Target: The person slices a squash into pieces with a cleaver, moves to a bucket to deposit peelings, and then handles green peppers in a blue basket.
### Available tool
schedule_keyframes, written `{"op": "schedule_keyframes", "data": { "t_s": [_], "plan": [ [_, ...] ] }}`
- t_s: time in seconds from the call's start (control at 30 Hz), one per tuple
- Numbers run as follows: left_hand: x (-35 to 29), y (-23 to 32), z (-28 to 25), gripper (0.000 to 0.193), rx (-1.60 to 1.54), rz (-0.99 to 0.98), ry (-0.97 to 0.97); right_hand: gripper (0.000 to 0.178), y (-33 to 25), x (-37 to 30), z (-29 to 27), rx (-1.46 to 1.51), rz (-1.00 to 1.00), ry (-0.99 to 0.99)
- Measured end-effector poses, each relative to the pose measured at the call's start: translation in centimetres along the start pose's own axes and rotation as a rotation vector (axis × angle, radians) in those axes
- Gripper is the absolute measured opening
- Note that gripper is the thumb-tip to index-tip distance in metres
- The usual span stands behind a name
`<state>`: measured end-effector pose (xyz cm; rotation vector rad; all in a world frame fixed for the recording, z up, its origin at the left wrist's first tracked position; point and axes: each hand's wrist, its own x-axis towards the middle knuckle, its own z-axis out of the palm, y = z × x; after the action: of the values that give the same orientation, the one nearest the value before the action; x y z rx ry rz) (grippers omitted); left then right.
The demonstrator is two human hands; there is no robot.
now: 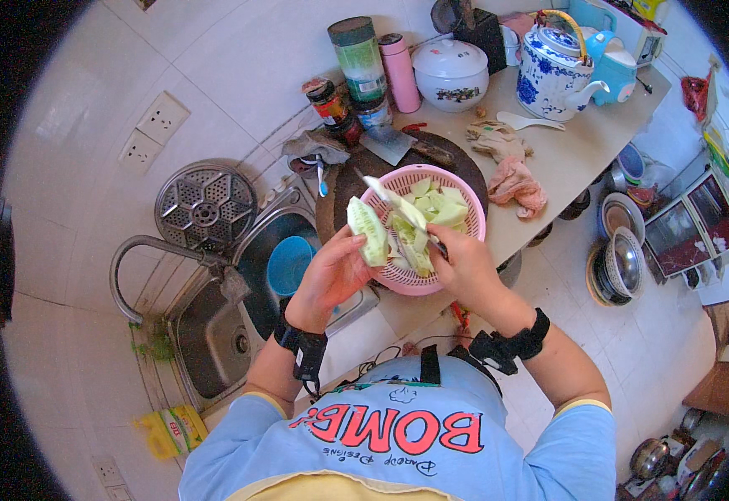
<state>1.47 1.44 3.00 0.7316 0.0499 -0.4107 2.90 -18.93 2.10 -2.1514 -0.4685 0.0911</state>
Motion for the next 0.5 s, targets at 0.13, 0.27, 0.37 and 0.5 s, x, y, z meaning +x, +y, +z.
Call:
{"op": "schedule_keyframes", "data": {
  "t_s": [0.13, 0.27, 0.37, 0.5],
  "plan": [
    [0.2, 0.1, -0.2, 0.033, 0.063, -0.009, 0.053, 0.046, -1.2, -0.8, 0.2, -0.108, -0.360, 0.122],
    [0.3, -1.0, -1.6, 0.035, -0.105, 0.031, -0.024, 0.053, -2.7, -1.2, -0.1, -0.334, -0.471, 0.144],
    [0.3, -1.0, -1.7, 0.037, -0.242, 0.045, -0.318, 0.054, -3.0, -1.1, -0.2, -0.364, -0.503, 0.145],
    [-0.5, 0.2, 0.1, 0.040, -0.354, -0.156, -0.219, 0.051, -3.1, -1.4, 0.0, -0.381, -0.531, 0.136]
  ]
}}
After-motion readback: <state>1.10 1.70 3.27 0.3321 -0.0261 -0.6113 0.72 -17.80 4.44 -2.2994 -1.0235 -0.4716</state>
